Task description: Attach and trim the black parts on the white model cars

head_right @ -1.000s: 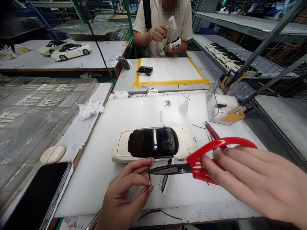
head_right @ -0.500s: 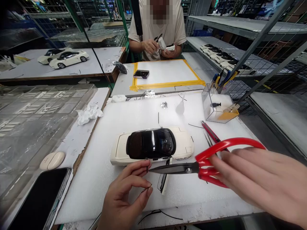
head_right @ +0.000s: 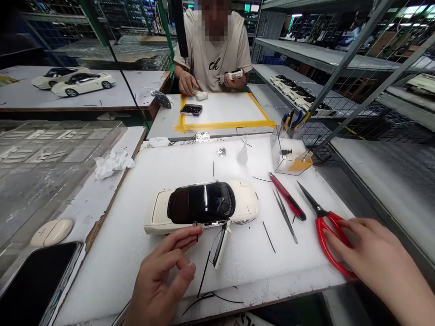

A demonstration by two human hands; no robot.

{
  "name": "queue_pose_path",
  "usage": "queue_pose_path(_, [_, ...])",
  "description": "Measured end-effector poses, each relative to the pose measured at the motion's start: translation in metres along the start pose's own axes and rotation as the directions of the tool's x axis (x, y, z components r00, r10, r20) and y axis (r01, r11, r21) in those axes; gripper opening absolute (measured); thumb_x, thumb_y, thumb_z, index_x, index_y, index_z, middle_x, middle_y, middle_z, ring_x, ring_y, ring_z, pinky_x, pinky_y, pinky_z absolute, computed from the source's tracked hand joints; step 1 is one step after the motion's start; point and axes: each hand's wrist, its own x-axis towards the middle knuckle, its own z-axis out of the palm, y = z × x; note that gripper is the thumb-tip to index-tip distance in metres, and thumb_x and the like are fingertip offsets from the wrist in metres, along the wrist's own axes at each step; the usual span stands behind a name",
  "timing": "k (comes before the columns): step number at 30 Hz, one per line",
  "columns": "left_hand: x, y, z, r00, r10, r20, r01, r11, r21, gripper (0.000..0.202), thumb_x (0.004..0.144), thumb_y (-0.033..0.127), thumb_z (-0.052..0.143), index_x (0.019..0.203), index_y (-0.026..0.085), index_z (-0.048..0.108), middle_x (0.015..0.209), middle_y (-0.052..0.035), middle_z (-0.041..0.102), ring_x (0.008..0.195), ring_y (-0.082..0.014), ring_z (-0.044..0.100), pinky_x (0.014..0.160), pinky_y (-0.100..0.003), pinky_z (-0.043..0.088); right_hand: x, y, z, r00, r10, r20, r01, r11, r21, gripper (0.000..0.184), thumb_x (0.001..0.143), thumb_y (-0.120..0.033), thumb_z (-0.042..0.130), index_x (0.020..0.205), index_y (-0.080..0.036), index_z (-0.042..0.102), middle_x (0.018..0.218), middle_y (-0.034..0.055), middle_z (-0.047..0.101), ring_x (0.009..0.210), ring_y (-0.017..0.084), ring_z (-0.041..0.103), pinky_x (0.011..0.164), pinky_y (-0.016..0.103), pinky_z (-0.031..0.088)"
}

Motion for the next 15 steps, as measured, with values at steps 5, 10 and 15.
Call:
queue_pose_path(5, [0.001, 0.001, 0.001, 1.000, 0.025, -0.008, -0.025, 1.000, -0.009, 0.027, 0.085, 0.019, 0.054, 0.058, 0.017, 0.059, 0.109, -0.0106, 0.068, 0.101, -0.0221, 0.067, 0.086, -0.036, 0.061, 0.058, -0.074, -0.024, 1.000, -0.015, 0.022, 0.009, 0.968, 0.249, 0.035, 0.082, -0.051, 0.054, 0.098, -0.022, 0.063, 0.099, 0.0061, 0.064, 0.089, 0.023, 0.062, 0.075, 0.037, 0.049])
queue_pose_path(10, [0.000, 0.000, 0.002, 0.999, 0.049, -0.012, -0.049, 0.999, -0.019, 0.030, 0.087, 0.021, 0.054, 0.057, 0.016, 0.060, 0.107, -0.0121, 0.068, 0.099, -0.0219, 0.068, 0.087, -0.036, 0.060, 0.143, -0.150, 0.007, 0.992, -0.040, 0.121, -0.039, 0.808, 0.588, 0.045, 0.072, -0.045, 0.067, 0.106, -0.016, 0.059, 0.103, 0.0089, 0.060, 0.074, 0.019, 0.059, 0.079, 0.039, 0.048])
queue_pose_path(15, [-0.001, -0.004, 0.002, 1.000, 0.019, -0.009, -0.019, 0.997, -0.076, 0.033, 0.089, 0.026, 0.052, 0.058, 0.016, 0.059, 0.107, -0.0125, 0.067, 0.101, -0.0217, 0.067, 0.088, -0.035, 0.059, 0.192, -0.185, 0.047, 0.992, 0.076, 0.104, -0.128, 0.628, 0.768, 0.037, 0.059, -0.041, 0.075, 0.071, -0.017, 0.051, 0.084, 0.0070, 0.057, 0.081, 0.022, 0.059, 0.087, 0.044, 0.046])
